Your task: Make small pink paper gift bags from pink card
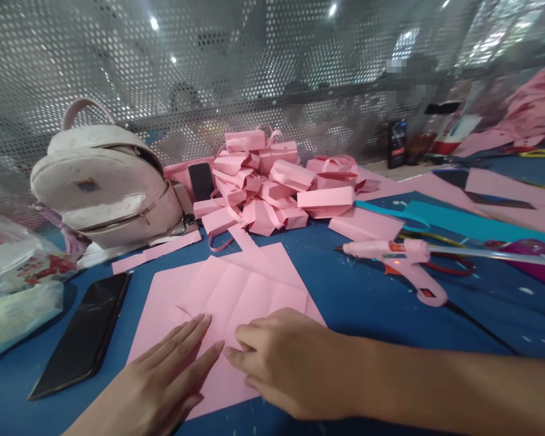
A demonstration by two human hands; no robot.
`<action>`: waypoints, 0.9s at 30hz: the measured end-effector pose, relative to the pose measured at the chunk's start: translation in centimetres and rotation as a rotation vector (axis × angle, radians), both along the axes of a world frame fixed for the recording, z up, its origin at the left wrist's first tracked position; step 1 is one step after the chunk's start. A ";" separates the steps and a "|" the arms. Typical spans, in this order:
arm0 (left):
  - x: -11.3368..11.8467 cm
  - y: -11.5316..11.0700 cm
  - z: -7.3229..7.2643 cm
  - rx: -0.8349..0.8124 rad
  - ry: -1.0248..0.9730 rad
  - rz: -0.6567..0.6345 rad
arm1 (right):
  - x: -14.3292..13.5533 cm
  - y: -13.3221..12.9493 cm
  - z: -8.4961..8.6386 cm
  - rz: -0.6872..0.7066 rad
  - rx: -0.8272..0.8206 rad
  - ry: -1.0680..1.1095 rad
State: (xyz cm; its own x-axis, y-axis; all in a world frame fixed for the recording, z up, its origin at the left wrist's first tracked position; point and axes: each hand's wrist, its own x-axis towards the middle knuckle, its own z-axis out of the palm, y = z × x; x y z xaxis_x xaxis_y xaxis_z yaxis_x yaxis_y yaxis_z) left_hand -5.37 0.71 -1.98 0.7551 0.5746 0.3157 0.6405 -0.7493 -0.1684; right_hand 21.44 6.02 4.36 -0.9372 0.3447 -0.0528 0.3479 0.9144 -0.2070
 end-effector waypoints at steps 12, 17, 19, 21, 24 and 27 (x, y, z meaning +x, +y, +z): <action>0.0 -0.2 0.9 0.026 0.059 -0.065 | 1.2 0.1 1.2 -0.444 -0.512 -0.001; 0.3 -0.1 -0.7 0.048 -0.005 -0.133 | 1.5 -0.7 0.1 -0.364 -0.266 -0.037; 0.4 -0.1 -0.9 0.051 -0.013 -0.151 | 1.4 -0.7 -0.3 -0.334 -0.209 -0.054; 0.4 -0.1 -1.0 0.048 -0.011 -0.143 | 1.3 -0.6 -0.4 -0.324 -0.173 -0.079; 0.4 -0.1 -1.2 0.057 0.005 -0.142 | 0.9 -0.4 -0.5 -0.299 -0.147 -0.090; 0.3 0.2 -1.1 0.079 -0.012 -0.145 | 0.7 -0.1 -0.5 -0.261 -0.136 -0.094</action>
